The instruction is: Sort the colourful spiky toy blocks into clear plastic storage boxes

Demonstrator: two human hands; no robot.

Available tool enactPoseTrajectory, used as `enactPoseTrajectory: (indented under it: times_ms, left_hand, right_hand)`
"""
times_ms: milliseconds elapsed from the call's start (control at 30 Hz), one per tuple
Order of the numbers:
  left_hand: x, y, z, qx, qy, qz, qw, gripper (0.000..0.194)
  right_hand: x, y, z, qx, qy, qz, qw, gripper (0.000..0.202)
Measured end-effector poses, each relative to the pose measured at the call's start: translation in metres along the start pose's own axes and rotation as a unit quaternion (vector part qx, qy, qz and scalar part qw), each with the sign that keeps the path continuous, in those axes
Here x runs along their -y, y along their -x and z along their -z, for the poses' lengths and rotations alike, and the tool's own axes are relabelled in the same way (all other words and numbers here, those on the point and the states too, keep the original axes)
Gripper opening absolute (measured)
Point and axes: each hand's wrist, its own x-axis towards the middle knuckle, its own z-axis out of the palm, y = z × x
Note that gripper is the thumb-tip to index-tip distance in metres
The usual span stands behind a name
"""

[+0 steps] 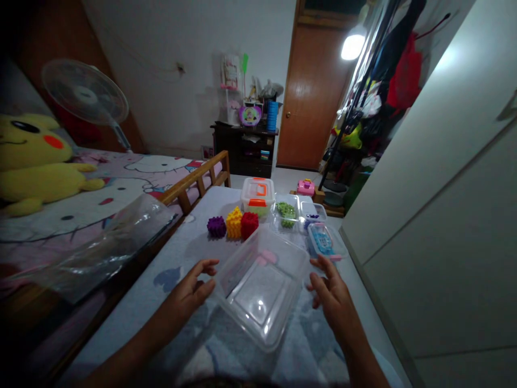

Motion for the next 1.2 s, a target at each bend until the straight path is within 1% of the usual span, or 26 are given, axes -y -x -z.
enactPoseTrajectory:
  times_ms: [67, 133, 200, 267, 333, 400, 467, 533, 633, 700, 767, 900, 1000, 1067, 1133, 1167, 1200]
  left_hand:
    - [-0.003, 0.010, -0.003, 0.040, 0.001, 0.014, 0.999, 0.053]
    - [-0.006, 0.011, -0.008, 0.059, 0.022, 0.021, 0.998, 0.052]
    - [-0.009, 0.005, -0.012, 0.046, 0.052, 0.015, 0.997, 0.052]
    - [-0.010, -0.006, -0.013, 0.013, 0.089, -0.002, 0.996, 0.052]
    - [-0.011, -0.019, -0.013, -0.021, 0.125, -0.019, 0.992, 0.052]
    - [-0.012, -0.032, -0.013, -0.037, 0.159, -0.030, 0.986, 0.050]
    - [-0.013, -0.044, -0.014, -0.034, 0.192, -0.031, 0.980, 0.049]
    - [-0.014, -0.053, -0.016, -0.023, 0.217, -0.023, 0.976, 0.049]
    - [-0.016, -0.063, -0.017, -0.021, 0.231, -0.010, 0.973, 0.054]
    - [-0.017, -0.067, -0.018, -0.023, 0.234, -0.006, 0.972, 0.055]
    - [-0.019, -0.068, -0.017, -0.025, 0.236, -0.003, 0.971, 0.051]
    - [-0.017, -0.069, -0.015, -0.025, 0.228, 0.004, 0.973, 0.042]
    - [-0.009, -0.075, -0.003, -0.037, 0.195, 0.006, 0.980, 0.043]
    - [-0.002, -0.087, 0.013, -0.078, 0.137, -0.008, 0.987, 0.041]
    - [0.002, -0.105, 0.033, -0.134, 0.044, -0.050, 0.989, 0.040]
    - [0.003, -0.116, 0.044, -0.158, -0.020, -0.072, 0.985, 0.046]
    - [0.003, -0.128, 0.054, -0.155, -0.099, -0.086, 0.979, 0.055]
  right_hand:
    - [-0.001, -0.008, -0.010, 0.032, -0.035, -0.008, 0.999, 0.069]
    - [-0.001, -0.011, -0.015, 0.036, -0.057, -0.003, 0.998, 0.063]
    - [-0.002, -0.009, -0.014, 0.019, -0.062, 0.010, 0.998, 0.054]
    - [-0.003, -0.003, -0.011, 0.001, -0.057, 0.013, 0.998, 0.050]
    - [-0.004, 0.008, -0.008, 0.011, -0.049, 0.002, 0.999, 0.051]
    - [-0.005, 0.019, -0.010, 0.039, -0.042, -0.018, 0.998, 0.054]
    - [-0.006, 0.029, -0.016, 0.058, -0.036, -0.037, 0.997, 0.057]
    - [-0.005, 0.034, -0.022, 0.052, -0.034, -0.044, 0.997, 0.060]
    - [-0.001, 0.035, -0.031, 0.041, -0.034, -0.043, 0.998, 0.063]
    - [0.002, 0.033, -0.034, 0.040, -0.039, -0.045, 0.997, 0.064]
    - [0.002, 0.030, -0.037, 0.044, -0.045, -0.049, 0.997, 0.065]
    - [-0.006, 0.028, -0.037, 0.060, -0.045, -0.055, 0.996, 0.064]
    - [-0.012, 0.023, -0.030, 0.068, -0.044, -0.044, 0.996, 0.060]
    - [-0.013, 0.017, -0.022, 0.068, -0.046, -0.029, 0.996, 0.057]
    - [-0.014, 0.010, -0.015, 0.052, -0.044, -0.023, 0.997, 0.056]
    - [-0.015, 0.006, -0.012, 0.042, -0.039, -0.025, 0.998, 0.055]
    - [-0.017, 0.003, -0.010, 0.031, -0.032, -0.028, 0.999, 0.055]
